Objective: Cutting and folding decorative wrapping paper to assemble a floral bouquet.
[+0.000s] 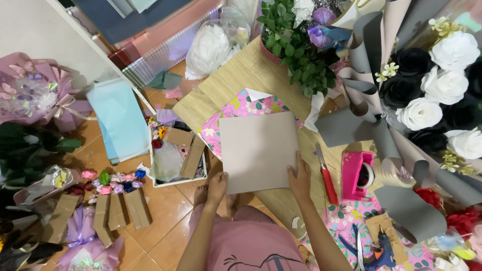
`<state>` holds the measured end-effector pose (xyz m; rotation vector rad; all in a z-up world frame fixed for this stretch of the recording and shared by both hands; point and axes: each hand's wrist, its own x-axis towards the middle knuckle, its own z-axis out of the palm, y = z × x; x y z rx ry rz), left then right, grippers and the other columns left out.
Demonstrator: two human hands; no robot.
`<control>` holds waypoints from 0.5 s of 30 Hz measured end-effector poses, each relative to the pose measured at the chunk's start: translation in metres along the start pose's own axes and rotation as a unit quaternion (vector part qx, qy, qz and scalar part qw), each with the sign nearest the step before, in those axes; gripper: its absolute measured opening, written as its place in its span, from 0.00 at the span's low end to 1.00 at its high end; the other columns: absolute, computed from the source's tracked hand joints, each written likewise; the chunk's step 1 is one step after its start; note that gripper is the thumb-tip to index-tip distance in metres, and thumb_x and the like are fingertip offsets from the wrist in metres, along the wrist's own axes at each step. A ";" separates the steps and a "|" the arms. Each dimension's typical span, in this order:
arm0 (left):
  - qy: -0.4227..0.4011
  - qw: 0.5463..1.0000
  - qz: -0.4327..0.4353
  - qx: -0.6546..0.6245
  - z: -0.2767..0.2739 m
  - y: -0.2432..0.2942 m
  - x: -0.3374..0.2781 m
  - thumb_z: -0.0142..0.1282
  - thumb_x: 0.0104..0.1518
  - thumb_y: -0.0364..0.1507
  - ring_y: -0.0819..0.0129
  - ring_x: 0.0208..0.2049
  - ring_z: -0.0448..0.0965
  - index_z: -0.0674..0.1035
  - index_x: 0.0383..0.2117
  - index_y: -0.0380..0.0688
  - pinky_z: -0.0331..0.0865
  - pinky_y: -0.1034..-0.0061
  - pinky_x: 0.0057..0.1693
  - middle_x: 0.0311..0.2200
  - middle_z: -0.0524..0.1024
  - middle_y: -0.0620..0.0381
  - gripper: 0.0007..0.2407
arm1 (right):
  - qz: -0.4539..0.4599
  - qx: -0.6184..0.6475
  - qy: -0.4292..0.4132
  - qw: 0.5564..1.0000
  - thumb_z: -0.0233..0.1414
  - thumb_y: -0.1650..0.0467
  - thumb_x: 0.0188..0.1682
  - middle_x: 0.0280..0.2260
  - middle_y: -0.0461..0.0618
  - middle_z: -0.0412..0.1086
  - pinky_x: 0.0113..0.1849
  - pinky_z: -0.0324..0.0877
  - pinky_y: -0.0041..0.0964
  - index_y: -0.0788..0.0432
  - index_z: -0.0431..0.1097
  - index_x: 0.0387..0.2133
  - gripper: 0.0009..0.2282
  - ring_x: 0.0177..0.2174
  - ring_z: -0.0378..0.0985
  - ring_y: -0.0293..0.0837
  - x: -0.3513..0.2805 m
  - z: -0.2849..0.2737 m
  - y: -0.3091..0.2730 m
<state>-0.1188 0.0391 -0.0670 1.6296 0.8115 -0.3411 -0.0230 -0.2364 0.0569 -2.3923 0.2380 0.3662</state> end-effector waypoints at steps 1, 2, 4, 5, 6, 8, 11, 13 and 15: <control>0.000 1.000 0.000 0.000 0.001 -0.004 0.003 0.45 0.67 0.41 0.51 0.55 0.77 0.82 0.49 0.44 0.69 0.57 0.60 0.47 0.81 0.43 0.17 | 0.001 0.000 0.000 1.000 0.46 0.64 0.58 0.64 0.66 0.54 0.65 0.50 0.56 0.45 0.47 0.72 0.28 0.65 0.54 0.60 0.000 0.000 0.001; 0.001 1.000 0.002 -0.003 0.002 -0.008 0.006 0.46 0.67 0.41 0.52 0.54 0.78 0.83 0.48 0.45 0.70 0.57 0.59 0.46 0.82 0.44 0.17 | -0.004 0.002 0.002 1.000 0.46 0.65 0.58 0.64 0.67 0.54 0.65 0.50 0.57 0.45 0.47 0.72 0.28 0.65 0.54 0.61 0.000 0.000 0.002; 0.003 1.000 0.004 -0.006 0.004 -0.014 0.011 0.46 0.67 0.41 0.53 0.53 0.78 0.83 0.47 0.45 0.70 0.58 0.58 0.45 0.82 0.45 0.17 | -0.008 0.004 0.004 1.000 0.47 0.65 0.58 0.64 0.67 0.54 0.65 0.50 0.57 0.46 0.47 0.72 0.28 0.65 0.54 0.62 0.001 0.001 0.004; 0.005 1.000 0.008 -0.010 0.005 -0.016 0.013 0.46 0.67 0.41 0.55 0.52 0.79 0.83 0.47 0.45 0.71 0.58 0.57 0.44 0.82 0.46 0.16 | -0.010 -0.001 0.006 1.000 0.47 0.65 0.58 0.64 0.66 0.54 0.65 0.51 0.56 0.46 0.47 0.72 0.28 0.65 0.54 0.61 0.002 0.001 0.005; 0.007 1.000 0.012 -0.013 0.006 -0.018 0.015 0.47 0.67 0.41 0.56 0.51 0.79 0.84 0.46 0.45 0.71 0.59 0.57 0.43 0.82 0.46 0.16 | -0.012 -0.006 0.008 1.000 0.47 0.65 0.58 0.64 0.65 0.54 0.65 0.51 0.55 0.45 0.48 0.72 0.28 0.65 0.54 0.60 0.003 0.001 0.006; 0.006 1.000 0.009 -0.015 0.005 -0.015 0.013 0.47 0.67 0.41 0.55 0.51 0.79 0.84 0.46 0.45 0.71 0.59 0.57 0.43 0.82 0.46 0.16 | -0.016 -0.003 0.010 1.000 0.47 0.66 0.58 0.63 0.66 0.54 0.65 0.52 0.56 0.46 0.48 0.72 0.28 0.65 0.55 0.61 0.003 0.001 0.007; 0.006 1.000 0.000 -0.012 0.004 -0.011 0.010 0.48 0.67 0.41 0.55 0.51 0.80 0.84 0.47 0.46 0.71 0.59 0.56 0.43 0.83 0.46 0.16 | -0.015 -0.001 0.007 1.000 0.47 0.66 0.57 0.63 0.67 0.54 0.65 0.51 0.57 0.46 0.47 0.72 0.29 0.65 0.54 0.62 0.001 0.001 0.006; 0.006 1.000 -0.007 -0.008 0.005 -0.013 0.012 0.48 0.67 0.42 0.55 0.51 0.80 0.84 0.47 0.46 0.72 0.59 0.56 0.43 0.83 0.46 0.17 | -0.009 -0.003 0.003 1.000 0.47 0.66 0.57 0.63 0.66 0.54 0.65 0.51 0.56 0.45 0.46 0.72 0.29 0.65 0.54 0.61 0.001 0.002 0.007; 0.006 1.000 -0.010 -0.003 0.007 -0.019 0.018 0.47 0.67 0.43 0.56 0.51 0.80 0.84 0.47 0.48 0.72 0.60 0.56 0.43 0.83 0.48 0.16 | -0.014 -0.011 0.005 1.000 0.48 0.66 0.57 0.63 0.67 0.54 0.65 0.51 0.56 0.46 0.47 0.72 0.29 0.65 0.54 0.62 0.003 0.003 0.009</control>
